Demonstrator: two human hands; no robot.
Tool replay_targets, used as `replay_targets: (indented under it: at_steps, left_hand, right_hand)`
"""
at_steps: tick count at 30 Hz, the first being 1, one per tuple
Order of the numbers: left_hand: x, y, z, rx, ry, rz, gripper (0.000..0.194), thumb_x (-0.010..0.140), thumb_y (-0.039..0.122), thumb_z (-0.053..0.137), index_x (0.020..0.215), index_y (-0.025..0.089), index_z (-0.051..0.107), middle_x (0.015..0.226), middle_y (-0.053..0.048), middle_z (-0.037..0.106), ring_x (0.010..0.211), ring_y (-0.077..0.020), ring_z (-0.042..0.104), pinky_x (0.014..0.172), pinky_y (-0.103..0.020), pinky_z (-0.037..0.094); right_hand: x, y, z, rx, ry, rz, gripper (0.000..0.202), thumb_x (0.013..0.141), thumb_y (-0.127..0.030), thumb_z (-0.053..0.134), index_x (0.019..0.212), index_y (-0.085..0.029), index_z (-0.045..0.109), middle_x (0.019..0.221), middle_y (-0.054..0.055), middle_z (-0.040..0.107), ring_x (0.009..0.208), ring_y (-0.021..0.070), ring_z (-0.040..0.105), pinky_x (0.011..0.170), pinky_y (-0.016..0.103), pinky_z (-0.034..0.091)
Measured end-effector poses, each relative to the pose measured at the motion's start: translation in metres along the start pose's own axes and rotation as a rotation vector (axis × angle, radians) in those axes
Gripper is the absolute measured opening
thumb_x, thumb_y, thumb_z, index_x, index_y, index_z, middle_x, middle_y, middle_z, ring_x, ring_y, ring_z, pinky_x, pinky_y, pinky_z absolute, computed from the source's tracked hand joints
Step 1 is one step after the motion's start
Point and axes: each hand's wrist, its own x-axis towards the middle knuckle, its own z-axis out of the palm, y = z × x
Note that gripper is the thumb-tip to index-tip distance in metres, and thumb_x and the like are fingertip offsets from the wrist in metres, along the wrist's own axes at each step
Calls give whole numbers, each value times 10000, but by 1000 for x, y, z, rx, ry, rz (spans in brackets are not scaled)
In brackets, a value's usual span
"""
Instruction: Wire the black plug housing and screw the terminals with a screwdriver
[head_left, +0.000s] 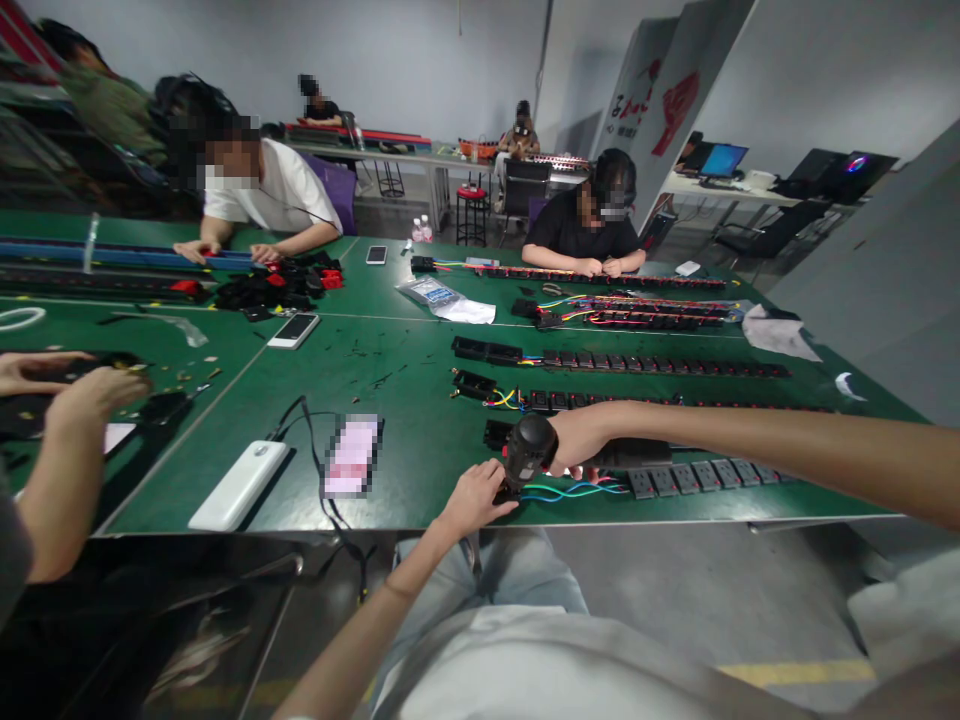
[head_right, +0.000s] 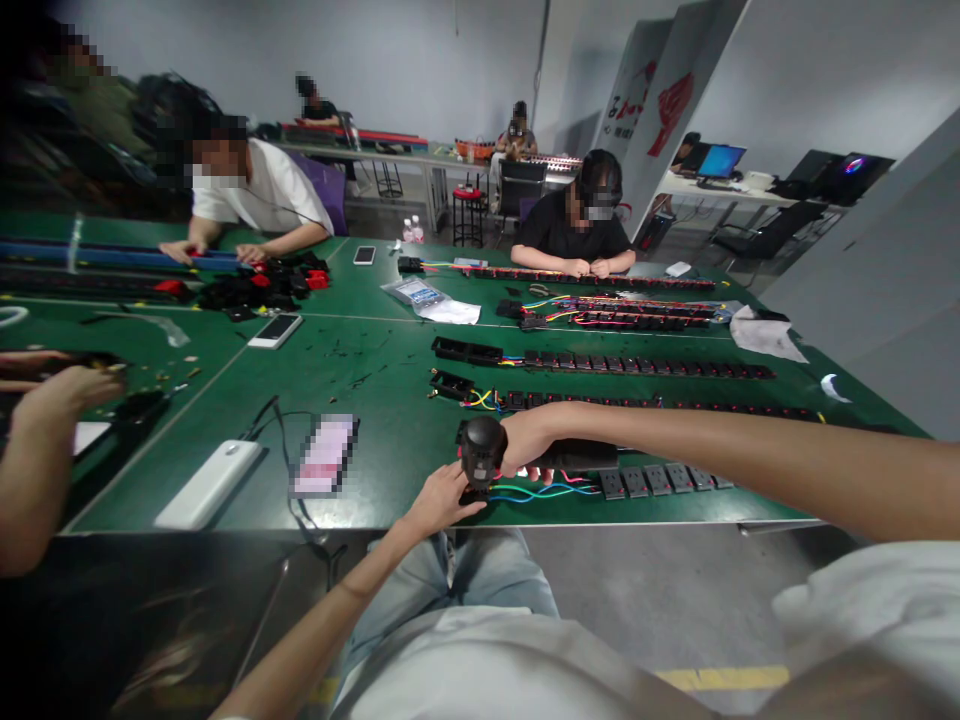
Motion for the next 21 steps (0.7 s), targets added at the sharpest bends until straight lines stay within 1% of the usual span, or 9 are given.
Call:
replay_targets:
  at_steps: [3,5,9,11,14,17,21]
  left_hand:
    - [1,2,-2,0,-5,13,403,764,474,621,1073,232,528,1059,-70,567,1007,-238,543,854,-363,414]
    - [1,4,-2,4,-10,23,403,760,455,637,1083,239,528,1064,-61,574,1016,-231,539,891,-376,393]
    - [-1,10,0,36,13,5,405,755,397,664,1108,263,518,1075,-31,588,1030,-220,529,1028,-453,262]
    - [-2,12,1,45,28,-20,395,754,381,669,1100,262,521,1084,-27,587,1032,-219,525,1046,-465,229]
    - [-3,14,3,36,30,-41,373,747,379,676,1067,247,537,1066,-31,587,1018,-216,527,996,-427,293]
    - [-3,15,3,23,29,-43,367,745,390,676,1054,239,547,1014,-33,594,985,-214,535,928,-391,343]
    - [-3,14,5,22,37,-50,329,755,409,661,1012,228,564,970,-38,601,956,-216,540,890,-380,357]
  right_hand:
    - [0,3,0,-33,-24,-14,156,626,-248,573,735,-137,573,551,7,591,552,215,632,517,350,553]
    - [-2,5,0,-64,-28,-25,157,630,-259,569,723,-133,583,551,12,596,551,216,635,517,340,549]
    - [-11,7,1,-113,55,-63,312,616,-352,628,843,-137,630,732,30,644,564,203,638,493,309,534]
    - [-16,6,1,-142,93,-115,406,604,-408,655,919,-151,643,807,34,657,572,189,636,490,285,522]
    - [-19,4,3,-226,183,-168,419,619,-438,647,928,-156,661,767,27,666,564,170,622,502,256,498]
    - [-20,1,5,-295,280,-208,312,648,-392,612,841,-155,675,692,18,659,537,155,611,513,237,478]
    - [-24,-6,9,-300,266,-210,253,662,-355,581,779,-149,670,653,26,653,496,157,615,487,231,468]
